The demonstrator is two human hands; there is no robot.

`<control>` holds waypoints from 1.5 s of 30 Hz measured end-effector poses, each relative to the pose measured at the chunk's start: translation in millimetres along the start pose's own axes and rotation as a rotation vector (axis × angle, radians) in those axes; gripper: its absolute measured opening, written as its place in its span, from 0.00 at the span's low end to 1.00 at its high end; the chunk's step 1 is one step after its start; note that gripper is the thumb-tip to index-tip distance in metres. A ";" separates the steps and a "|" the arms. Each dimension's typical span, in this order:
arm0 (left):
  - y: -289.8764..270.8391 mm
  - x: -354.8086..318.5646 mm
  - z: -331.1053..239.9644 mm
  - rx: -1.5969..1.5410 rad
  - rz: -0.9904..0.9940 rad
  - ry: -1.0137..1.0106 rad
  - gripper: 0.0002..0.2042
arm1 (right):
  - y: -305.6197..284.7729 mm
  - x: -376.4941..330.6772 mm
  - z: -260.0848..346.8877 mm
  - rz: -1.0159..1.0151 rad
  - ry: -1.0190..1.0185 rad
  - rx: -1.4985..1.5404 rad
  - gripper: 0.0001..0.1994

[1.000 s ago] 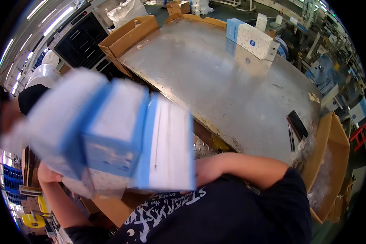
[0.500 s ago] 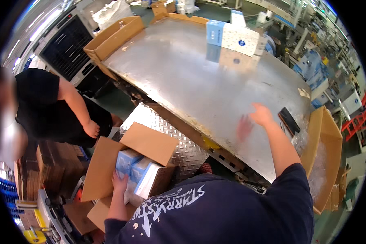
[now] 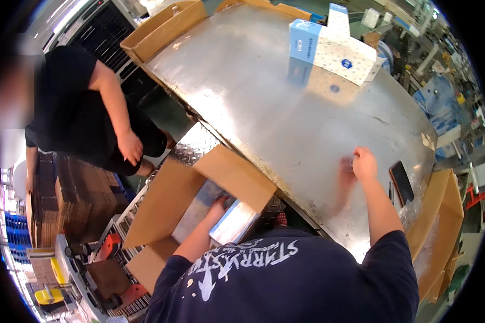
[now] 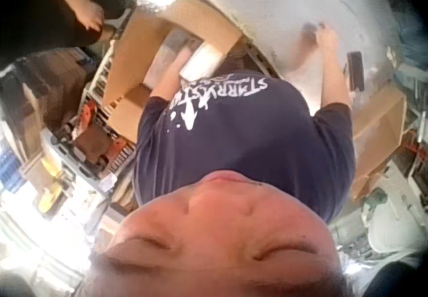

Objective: The person picks up flat cardboard sheets from a stack, folds them into boxes, places them on a metal table, and fills them with several small packages before moving the filled boxes onto a roller conveyor.

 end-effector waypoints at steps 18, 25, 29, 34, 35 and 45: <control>-38.0 -83.0 -118.4 -0.148 -0.159 0.342 0.46 | 39.1 -37.2 221.1 0.502 -0.350 0.877 0.06; -61.9 -71.0 -212.6 0.447 0.361 0.220 0.45 | 54.6 -66.6 294.2 1.040 -0.175 1.367 0.11; -11.1 -19.6 -169.9 0.395 0.455 0.366 0.39 | 59.8 -71.9 294.8 1.087 -0.117 1.364 0.13; -106.2 -20.8 -218.0 -0.726 0.148 0.490 0.23 | 82.0 -77.1 279.8 1.198 -0.060 1.261 0.14; -125.6 -19.4 -223.7 -1.035 0.105 0.484 0.20 | 86.9 -78.9 283.1 1.215 -0.070 1.224 0.14; -41.4 -15.8 -0.3 -0.777 0.123 -0.501 0.09 | -131.3 189.5 194.0 -0.076 -0.423 -0.228 0.32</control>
Point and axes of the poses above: each hand's wrist, its own x-axis towards the middle knuckle, its own y-axis out of the palm, z = x × y, the point moved 9 cm from there along x, towards the middle knuckle, and after that the axes turned 1 degree about x, right-handed, at the moved point
